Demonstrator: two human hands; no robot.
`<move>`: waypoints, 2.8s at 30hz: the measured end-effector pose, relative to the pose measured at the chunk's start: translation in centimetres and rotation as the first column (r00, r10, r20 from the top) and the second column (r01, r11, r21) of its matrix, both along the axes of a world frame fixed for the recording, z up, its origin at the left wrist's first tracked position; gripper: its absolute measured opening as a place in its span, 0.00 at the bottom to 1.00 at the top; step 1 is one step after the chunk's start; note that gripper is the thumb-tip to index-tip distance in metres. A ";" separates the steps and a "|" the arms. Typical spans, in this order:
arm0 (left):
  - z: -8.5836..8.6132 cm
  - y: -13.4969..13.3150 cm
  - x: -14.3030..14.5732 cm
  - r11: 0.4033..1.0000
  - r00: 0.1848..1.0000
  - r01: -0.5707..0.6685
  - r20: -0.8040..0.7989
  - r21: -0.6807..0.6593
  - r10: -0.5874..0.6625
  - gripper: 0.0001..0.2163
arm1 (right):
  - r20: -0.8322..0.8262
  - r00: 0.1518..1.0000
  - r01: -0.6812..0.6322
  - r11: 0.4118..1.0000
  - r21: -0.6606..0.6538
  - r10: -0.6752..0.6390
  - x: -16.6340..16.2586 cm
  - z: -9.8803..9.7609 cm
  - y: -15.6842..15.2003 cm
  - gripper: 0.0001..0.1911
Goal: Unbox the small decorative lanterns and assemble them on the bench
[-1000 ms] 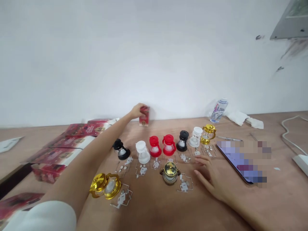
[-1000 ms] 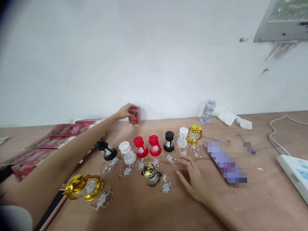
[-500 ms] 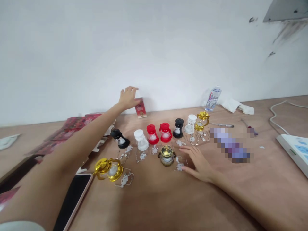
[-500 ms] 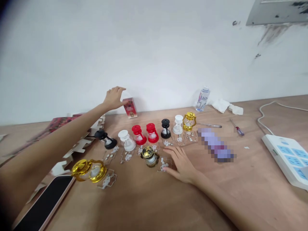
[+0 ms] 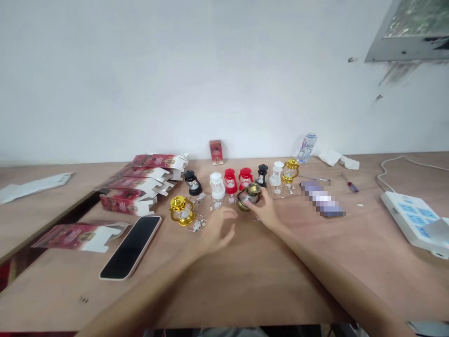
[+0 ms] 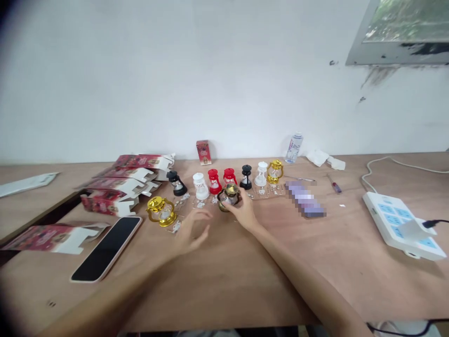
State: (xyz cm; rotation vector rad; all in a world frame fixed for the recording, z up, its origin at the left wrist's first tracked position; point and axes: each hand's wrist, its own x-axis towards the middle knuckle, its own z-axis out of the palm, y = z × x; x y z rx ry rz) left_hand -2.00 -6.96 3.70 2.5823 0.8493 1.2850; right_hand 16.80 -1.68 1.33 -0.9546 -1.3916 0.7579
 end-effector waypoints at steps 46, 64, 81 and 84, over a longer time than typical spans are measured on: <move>-3.6 3.2 0.9 0.966 0.966 -0.181 0.149 -0.184 0.209 0.25 | 0.538 0.835 0.019 0.984 0.179 -0.115 5.6 -3.2 -2.2 0.10; -3.6 3.0 1.2 0.992 0.981 -0.114 -0.165 -0.050 0.105 0.24 | 0.286 0.946 0.050 0.940 0.337 -0.152 1.9 -2.1 -6.2 0.04; -3.5 2.5 1.4 0.987 0.977 -0.160 -0.141 -0.011 0.157 0.24 | 0.332 0.930 0.003 0.905 0.425 -0.159 1.6 -0.4 -7.7 0.08; -3.4 2.4 1.5 0.988 0.973 -0.155 -0.171 0.003 0.153 0.23 | 0.331 0.933 -0.006 0.914 0.406 -0.141 1.6 -0.1 -8.0 0.08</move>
